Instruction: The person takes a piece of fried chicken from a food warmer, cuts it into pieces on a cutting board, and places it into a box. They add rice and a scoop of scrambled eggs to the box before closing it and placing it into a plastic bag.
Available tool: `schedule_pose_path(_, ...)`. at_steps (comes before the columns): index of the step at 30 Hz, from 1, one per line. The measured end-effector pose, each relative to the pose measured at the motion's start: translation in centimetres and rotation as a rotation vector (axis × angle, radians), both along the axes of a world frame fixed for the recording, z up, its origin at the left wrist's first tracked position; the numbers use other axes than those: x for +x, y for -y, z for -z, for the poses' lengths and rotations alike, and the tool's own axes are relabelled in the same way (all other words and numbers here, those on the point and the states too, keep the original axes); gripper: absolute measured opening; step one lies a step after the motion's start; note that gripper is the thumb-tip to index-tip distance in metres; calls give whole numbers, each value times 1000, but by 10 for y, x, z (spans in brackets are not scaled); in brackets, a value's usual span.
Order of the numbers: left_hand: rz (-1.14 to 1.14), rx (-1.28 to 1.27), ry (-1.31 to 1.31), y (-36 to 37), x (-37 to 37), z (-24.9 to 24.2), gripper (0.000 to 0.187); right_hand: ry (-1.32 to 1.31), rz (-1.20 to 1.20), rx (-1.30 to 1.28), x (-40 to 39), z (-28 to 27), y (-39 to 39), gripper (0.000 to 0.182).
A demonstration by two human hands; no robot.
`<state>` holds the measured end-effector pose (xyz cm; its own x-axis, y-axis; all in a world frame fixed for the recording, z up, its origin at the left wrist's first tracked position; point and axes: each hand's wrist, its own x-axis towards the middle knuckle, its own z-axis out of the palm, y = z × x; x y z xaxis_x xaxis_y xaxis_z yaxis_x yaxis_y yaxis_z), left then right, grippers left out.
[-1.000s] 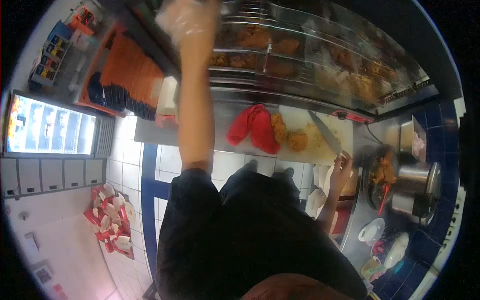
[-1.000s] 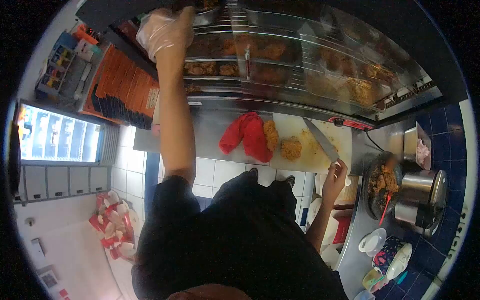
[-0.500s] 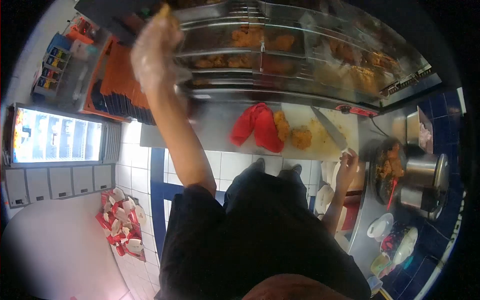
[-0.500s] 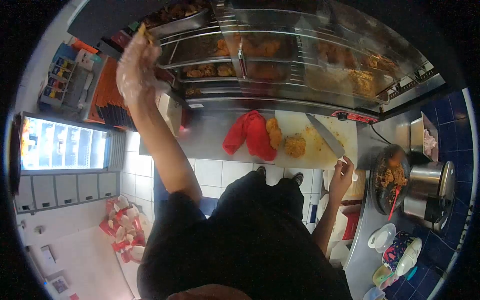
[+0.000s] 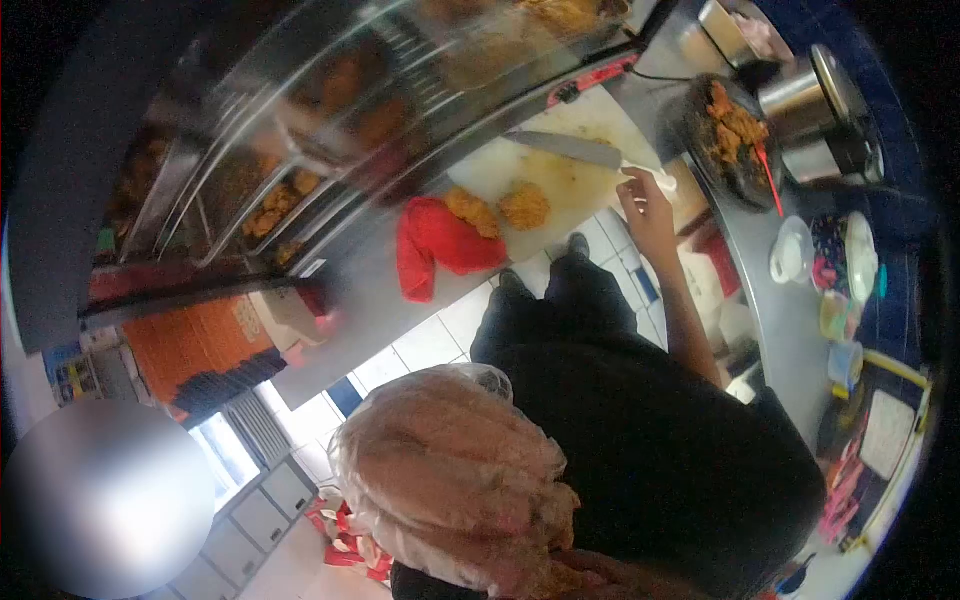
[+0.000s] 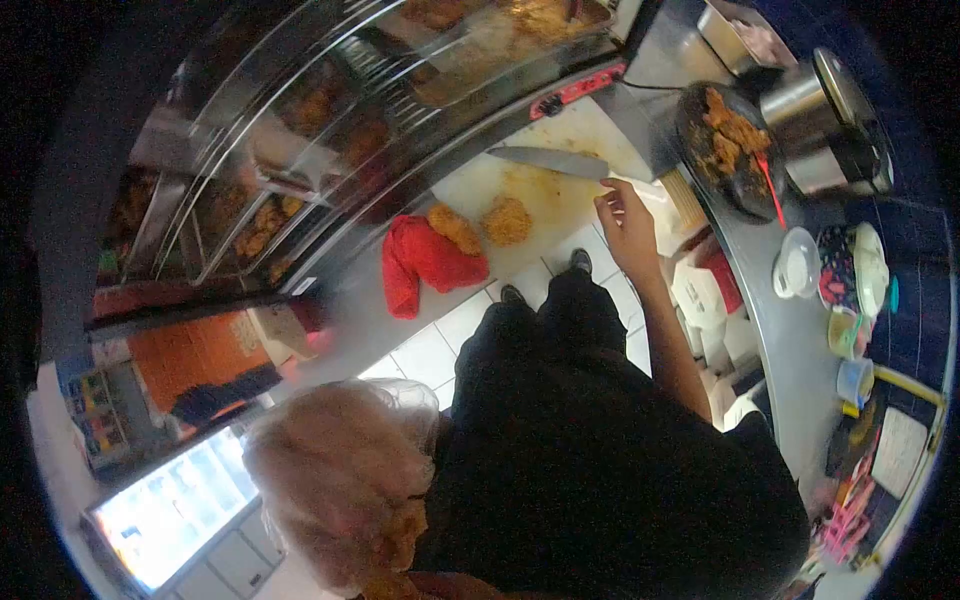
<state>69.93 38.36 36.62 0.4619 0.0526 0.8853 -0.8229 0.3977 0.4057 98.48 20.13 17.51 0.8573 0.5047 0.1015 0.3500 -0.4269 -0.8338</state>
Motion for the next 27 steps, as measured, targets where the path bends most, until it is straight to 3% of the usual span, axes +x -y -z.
schedule_pose_path(5, 145, -4, 50, -6, 7, -3, 27, 30, 91, -30, -4, 12, 26, 30)
schedule_pose_path(8, 109, -6, 36, -13, 3, -2, 22, 7, 122, -80, -5, 7, 36, 30)
schedule_pose_path(11, -172, -27, -15, -42, 1, 6, 17, 32, 154, -108, -6, 3, 40, 30)
schedule_pose_path(15, -910, 115, -224, -40, 22, 24, 17, 63, 152, -65, -7, 7, 39, 30)
schedule_pose_path(17, -1042, -32, -302, -17, 45, 30, 20, 38, 144, -10, -9, 13, 34, 31)
schedule_pose_path(19, -970, -176, -736, -29, 31, 65, 26, 15, 101, 7, -14, 8, 27, 31)
schedule_pose_path(22, -1067, -309, -979, -40, 24, 92, 24, -40, 58, 22, -18, 12, 18, 31)
schedule_pose_path(23, -1096, -315, -978, -49, 18, 109, 24, -46, 30, 28, -19, 14, 14, 31)
schedule_pose_path(24, -1321, -206, -1029, -63, 10, 130, 19, -46, 20, 26, -18, 18, 12, 30)
schedule_pose_path(26, -1239, -607, -890, -86, 3, 145, 14, -90, -11, 34, -17, 26, 6, 29)
schedule_pose_path(27, -1364, -522, -965, -97, 6, 141, 17, -68, -52, 10, -18, 21, 2, 29)
